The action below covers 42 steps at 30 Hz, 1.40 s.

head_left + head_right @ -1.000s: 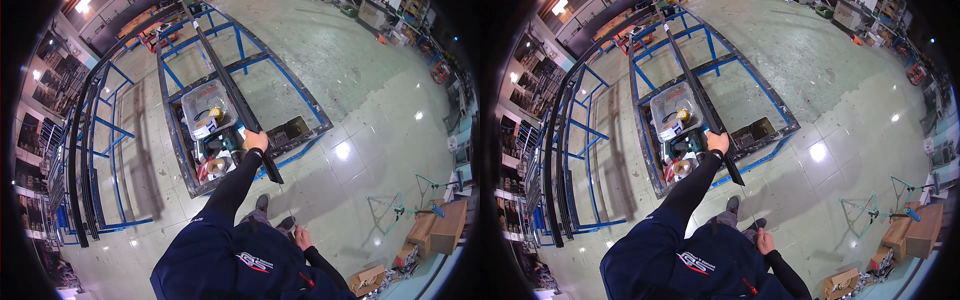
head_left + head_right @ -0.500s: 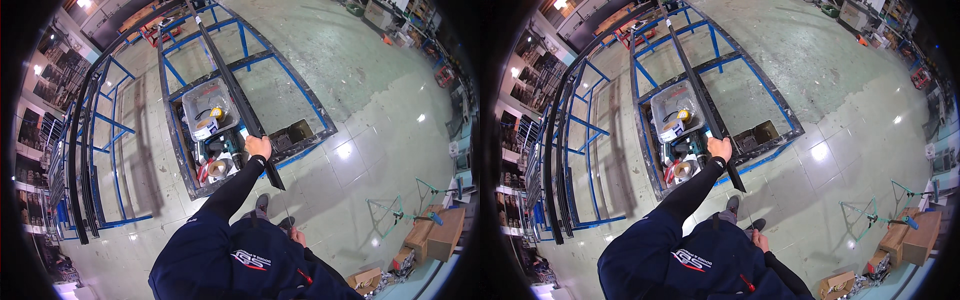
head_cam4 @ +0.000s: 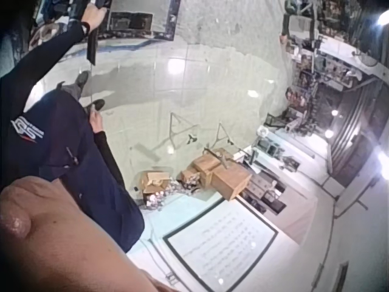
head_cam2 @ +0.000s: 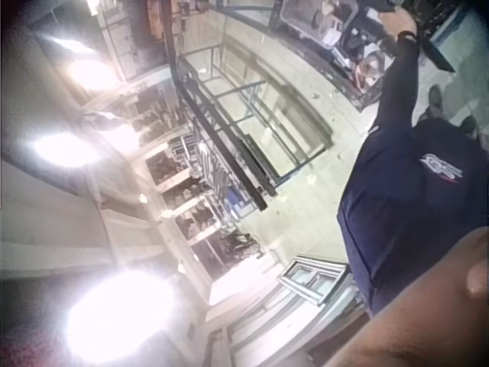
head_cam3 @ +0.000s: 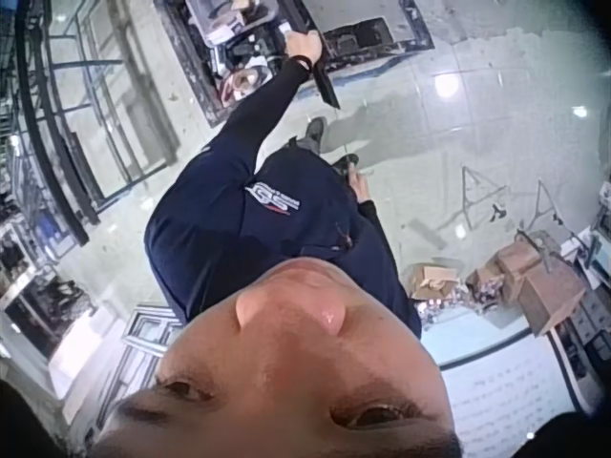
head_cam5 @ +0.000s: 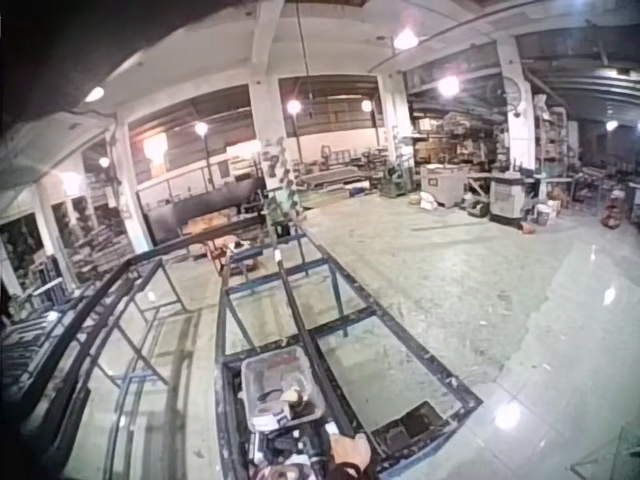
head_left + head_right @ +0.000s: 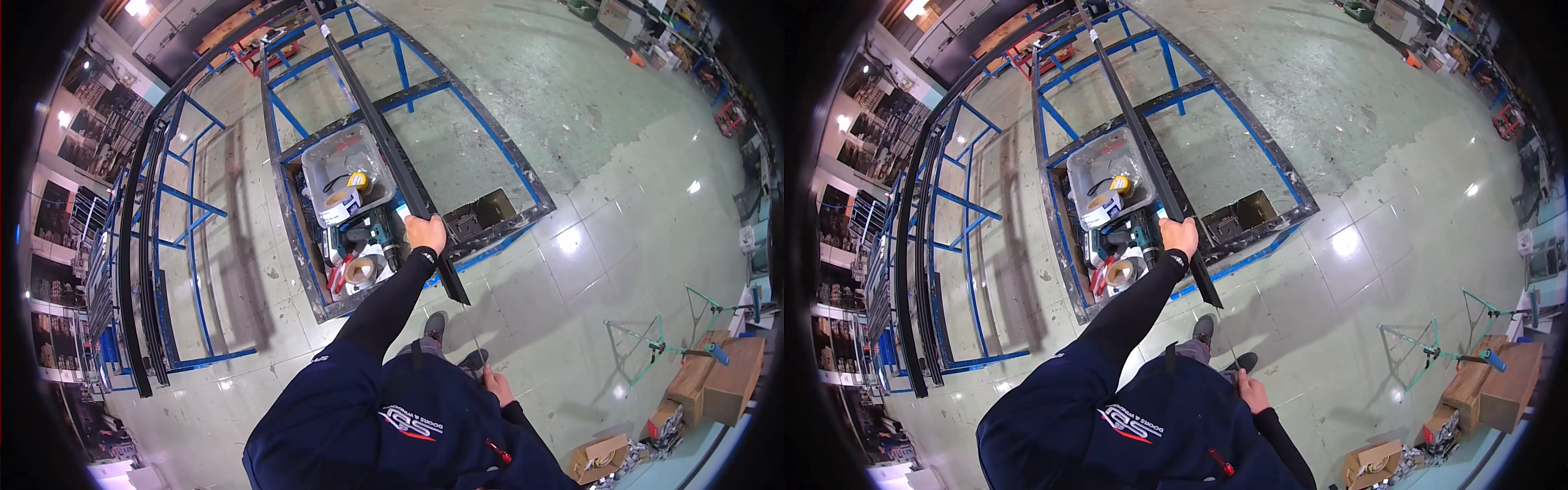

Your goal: The person assembles a window frame by measuring and cutting a plastic strip, then joining metal profiles using a clamp, a rubber mallet, and a pneumatic drill. The person secures the frame components together on a workbench.

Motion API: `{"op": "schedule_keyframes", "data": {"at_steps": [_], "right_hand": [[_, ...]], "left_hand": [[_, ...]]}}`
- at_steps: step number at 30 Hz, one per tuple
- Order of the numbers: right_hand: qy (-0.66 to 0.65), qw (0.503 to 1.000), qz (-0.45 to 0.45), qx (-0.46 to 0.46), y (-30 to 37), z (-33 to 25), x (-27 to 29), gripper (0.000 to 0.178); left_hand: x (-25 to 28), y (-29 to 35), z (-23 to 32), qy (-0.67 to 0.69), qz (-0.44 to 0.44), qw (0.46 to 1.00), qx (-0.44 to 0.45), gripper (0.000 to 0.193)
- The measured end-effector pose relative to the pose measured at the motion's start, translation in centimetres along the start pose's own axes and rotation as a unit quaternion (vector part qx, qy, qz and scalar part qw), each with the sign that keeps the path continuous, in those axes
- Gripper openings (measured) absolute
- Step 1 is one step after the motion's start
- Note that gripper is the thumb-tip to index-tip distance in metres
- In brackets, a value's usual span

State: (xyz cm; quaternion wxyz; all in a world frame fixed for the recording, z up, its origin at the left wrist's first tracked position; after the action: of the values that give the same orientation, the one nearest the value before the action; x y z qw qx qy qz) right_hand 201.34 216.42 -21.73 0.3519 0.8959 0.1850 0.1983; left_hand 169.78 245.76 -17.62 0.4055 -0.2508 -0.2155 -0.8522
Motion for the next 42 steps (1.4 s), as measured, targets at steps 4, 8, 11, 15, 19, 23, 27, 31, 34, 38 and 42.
{"op": "schedule_keyframes", "data": {"at_steps": [4,8,11,15,19,23,27,31,34,38,42], "right_hand": [[0.029,0.999,0.037,-0.025,2.8,1.9,0.6,0.066],[-0.033,0.998,0.044,0.017,5.3,3.1,0.6,0.062],[-0.012,0.999,0.031,0.003,3.5,1.0,-0.1,0.060],[-0.092,0.994,-0.022,-0.046,2.2,2.1,0.0,0.057],[-0.111,0.990,-0.081,0.037,4.6,0.4,1.8,0.052],[-0.015,1.000,0.012,0.012,3.0,1.8,1.4,0.061],[0.058,0.996,0.063,-0.014,2.3,1.5,-0.7,0.071],[0.068,0.995,0.075,0.015,1.2,0.6,-1.5,0.071],[0.063,0.995,0.065,0.031,0.7,-0.6,-1.4,0.071],[0.056,0.997,0.047,0.005,-0.6,0.0,-1.7,0.074],[0.061,0.996,0.060,0.011,-1.5,-0.6,-2.1,0.071]], "left_hand": [[0.3,-0.2,0.2,0.016,-0.010,1.000,0.012,0.047],[0.1,0.0,0.1,-0.001,-0.002,1.000,0.012,0.047],[0.0,0.0,-0.2,0.004,-0.007,1.000,0.004,0.048],[0.1,-0.2,0.5,0.001,-0.019,1.000,0.014,0.049],[0.4,0.2,0.8,0.006,-0.020,1.000,0.013,0.050],[0.5,0.0,0.7,0.012,-0.022,0.999,0.020,0.049],[0.7,0.1,0.7,-0.002,-0.034,0.999,0.005,0.048],[0.7,0.4,0.9,-0.014,-0.030,0.999,0.003,0.048],[0.0,-0.1,0.1,-0.009,-0.019,1.000,-0.019,0.048],[-0.3,-0.2,-0.5,-0.012,-0.026,1.000,-0.012,0.048],[0.0,0.1,-0.1,-0.016,-0.030,0.999,-0.010,0.047]]}}
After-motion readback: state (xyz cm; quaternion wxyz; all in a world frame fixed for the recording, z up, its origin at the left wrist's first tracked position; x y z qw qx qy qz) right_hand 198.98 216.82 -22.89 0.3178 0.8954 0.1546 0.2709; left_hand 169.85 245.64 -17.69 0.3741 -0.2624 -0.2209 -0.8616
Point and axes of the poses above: each hand's wrist, its own y-axis away from the middle knuckle, its own x-axis out of the back of the hand, z = x × y, the point moved 1 cm from there along -y, towards the middle knuckle
